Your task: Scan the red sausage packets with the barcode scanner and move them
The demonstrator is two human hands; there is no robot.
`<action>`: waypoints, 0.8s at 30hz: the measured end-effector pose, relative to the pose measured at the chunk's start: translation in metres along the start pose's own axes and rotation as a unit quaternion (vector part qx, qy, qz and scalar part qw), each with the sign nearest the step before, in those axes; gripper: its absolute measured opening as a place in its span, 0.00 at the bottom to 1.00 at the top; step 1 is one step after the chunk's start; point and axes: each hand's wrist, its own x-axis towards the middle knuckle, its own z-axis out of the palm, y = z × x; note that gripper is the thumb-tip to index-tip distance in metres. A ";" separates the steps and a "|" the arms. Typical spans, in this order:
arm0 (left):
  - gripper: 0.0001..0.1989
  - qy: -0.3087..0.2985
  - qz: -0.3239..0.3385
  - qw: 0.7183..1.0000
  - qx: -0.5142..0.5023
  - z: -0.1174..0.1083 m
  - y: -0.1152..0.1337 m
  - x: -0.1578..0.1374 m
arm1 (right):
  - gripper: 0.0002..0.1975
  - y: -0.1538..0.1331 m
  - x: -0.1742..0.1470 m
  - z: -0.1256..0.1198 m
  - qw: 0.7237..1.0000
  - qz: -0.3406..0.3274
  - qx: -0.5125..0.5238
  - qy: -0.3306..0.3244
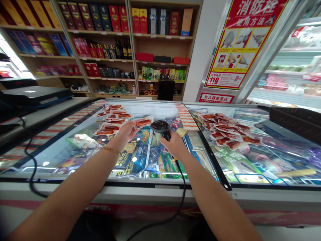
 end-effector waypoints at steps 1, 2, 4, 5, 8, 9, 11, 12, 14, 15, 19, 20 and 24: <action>0.04 0.011 -0.001 1.000 -0.012 -0.001 0.001 -0.001 | 0.08 0.000 0.000 0.000 1.000 0.000 0.001 0.000; 0.04 0.021 0.003 1.000 -0.015 -0.001 0.002 -0.003 | 0.08 -0.001 -0.001 0.001 1.000 0.000 0.000 0.000; 0.02 0.033 0.017 0.999 -0.009 -0.002 0.003 -0.006 | 0.08 -0.001 -0.002 0.001 1.000 -0.006 -0.004 -0.001; 0.03 0.036 0.028 0.999 -0.002 -0.001 0.004 -0.007 | 0.08 -0.001 -0.003 0.002 1.000 -0.011 -0.005 -0.004; 0.04 0.046 0.070 0.996 0.013 0.000 0.002 -0.008 | 0.08 -0.001 -0.005 0.003 0.999 -0.028 -0.001 -0.026; 0.04 0.046 0.080 0.996 0.011 0.001 0.001 -0.008 | 0.08 0.000 -0.005 0.004 0.999 -0.033 0.000 -0.034; 0.04 0.041 0.093 0.995 -0.001 0.002 -0.001 -0.006 | 0.08 0.000 -0.006 0.005 0.998 -0.045 -0.007 -0.046; 0.04 0.040 0.098 0.994 -0.007 0.002 -0.002 -0.005 | 0.08 -0.001 -0.007 0.006 0.997 -0.050 -0.012 -0.050; 0.04 0.041 0.103 0.994 -0.013 0.002 -0.003 -0.004 | 0.08 -0.003 -0.009 0.007 0.997 -0.058 -0.019 -0.055; 0.05 0.043 0.105 0.993 -0.014 0.002 -0.003 -0.003 | 0.08 -0.004 -0.009 0.008 0.997 -0.058 -0.020 -0.056; 0.05 0.042 0.110 0.993 -0.007 0.004 -0.002 -0.007 | 0.08 -0.007 -0.011 0.009 0.996 -0.058 -0.028 -0.058; 0.05 0.041 0.112 0.993 -0.007 0.004 -0.002 -0.008 | 0.08 -0.007 -0.011 0.009 0.996 -0.061 -0.033 -0.058; 0.05 0.041 0.123 0.992 -0.003 0.006 -0.001 -0.012 | 0.08 -0.005 -0.010 0.009 0.994 -0.071 -0.052 -0.063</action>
